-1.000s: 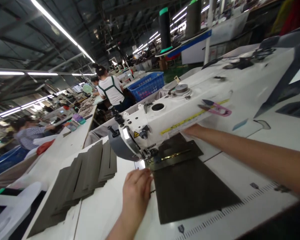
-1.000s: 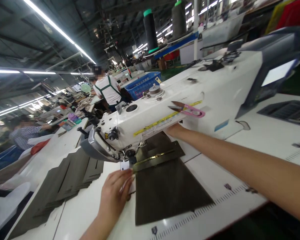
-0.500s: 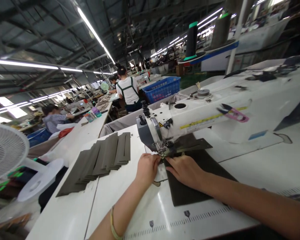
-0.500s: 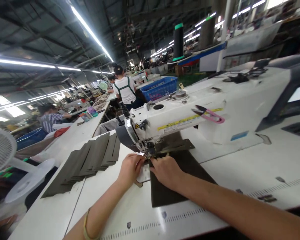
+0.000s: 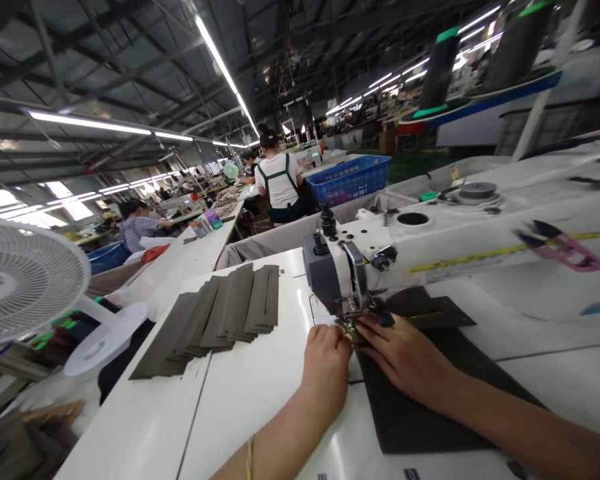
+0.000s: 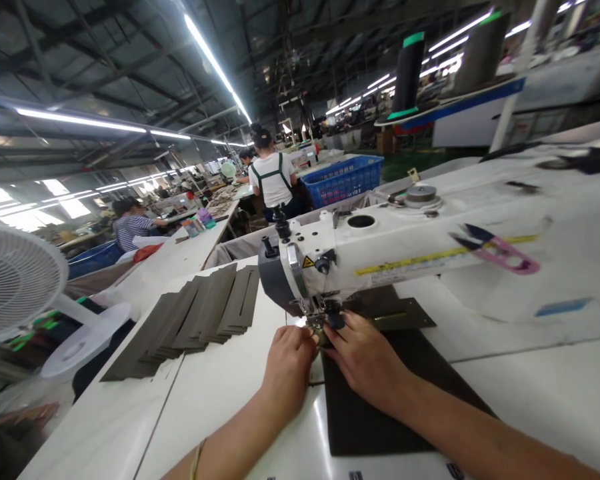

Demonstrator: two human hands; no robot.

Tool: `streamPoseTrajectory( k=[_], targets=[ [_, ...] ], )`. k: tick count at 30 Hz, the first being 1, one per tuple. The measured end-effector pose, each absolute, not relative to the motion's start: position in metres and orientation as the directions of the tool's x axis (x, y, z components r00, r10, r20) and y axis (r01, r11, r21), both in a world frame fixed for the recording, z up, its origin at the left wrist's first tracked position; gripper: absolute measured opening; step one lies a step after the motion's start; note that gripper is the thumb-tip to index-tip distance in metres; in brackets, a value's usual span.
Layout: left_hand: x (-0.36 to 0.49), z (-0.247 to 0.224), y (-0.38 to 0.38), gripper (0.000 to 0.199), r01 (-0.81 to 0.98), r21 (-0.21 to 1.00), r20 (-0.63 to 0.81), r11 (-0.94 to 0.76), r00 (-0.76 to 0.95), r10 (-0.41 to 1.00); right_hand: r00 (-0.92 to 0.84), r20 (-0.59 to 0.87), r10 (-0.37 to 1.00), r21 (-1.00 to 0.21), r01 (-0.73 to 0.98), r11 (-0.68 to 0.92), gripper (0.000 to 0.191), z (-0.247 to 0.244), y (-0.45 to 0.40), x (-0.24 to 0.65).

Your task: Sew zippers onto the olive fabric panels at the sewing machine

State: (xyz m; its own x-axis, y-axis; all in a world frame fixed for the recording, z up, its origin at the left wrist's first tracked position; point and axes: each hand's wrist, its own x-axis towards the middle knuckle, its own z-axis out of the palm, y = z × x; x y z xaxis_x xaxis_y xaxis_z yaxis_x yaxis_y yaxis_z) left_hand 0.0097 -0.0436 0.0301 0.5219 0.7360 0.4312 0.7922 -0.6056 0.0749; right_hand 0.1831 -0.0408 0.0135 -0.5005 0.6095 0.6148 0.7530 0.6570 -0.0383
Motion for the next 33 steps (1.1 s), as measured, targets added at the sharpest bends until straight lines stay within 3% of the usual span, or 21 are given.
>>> streamPoseTrajectory(
  k=[8,17,26,33],
  targets=[
    [0.013,0.036,-0.049,0.012,0.813,-0.133,0.482,-0.567,0.553,0.68,-0.55,0.55,0.628,-0.159,0.669,0.726,0.028,0.018,-0.029,0.188],
    [0.013,0.035,-0.041,0.013,0.767,-0.17,0.494,-0.619,0.61,0.62,-0.528,0.579,0.622,-0.217,0.635,0.741,0.03,0.03,-0.025,0.19],
    [0.013,0.035,-0.037,0.016,0.742,-0.189,0.466,-0.644,0.645,0.606,-0.572,0.588,0.572,-0.106,0.647,0.755,0.036,0.022,-0.022,0.192],
    [0.012,0.036,-0.031,0.013,0.745,-0.174,0.468,-0.644,0.638,0.611,-0.584,0.507,0.634,-0.193,0.64,0.744,0.028,0.022,-0.016,0.192]
  ],
)
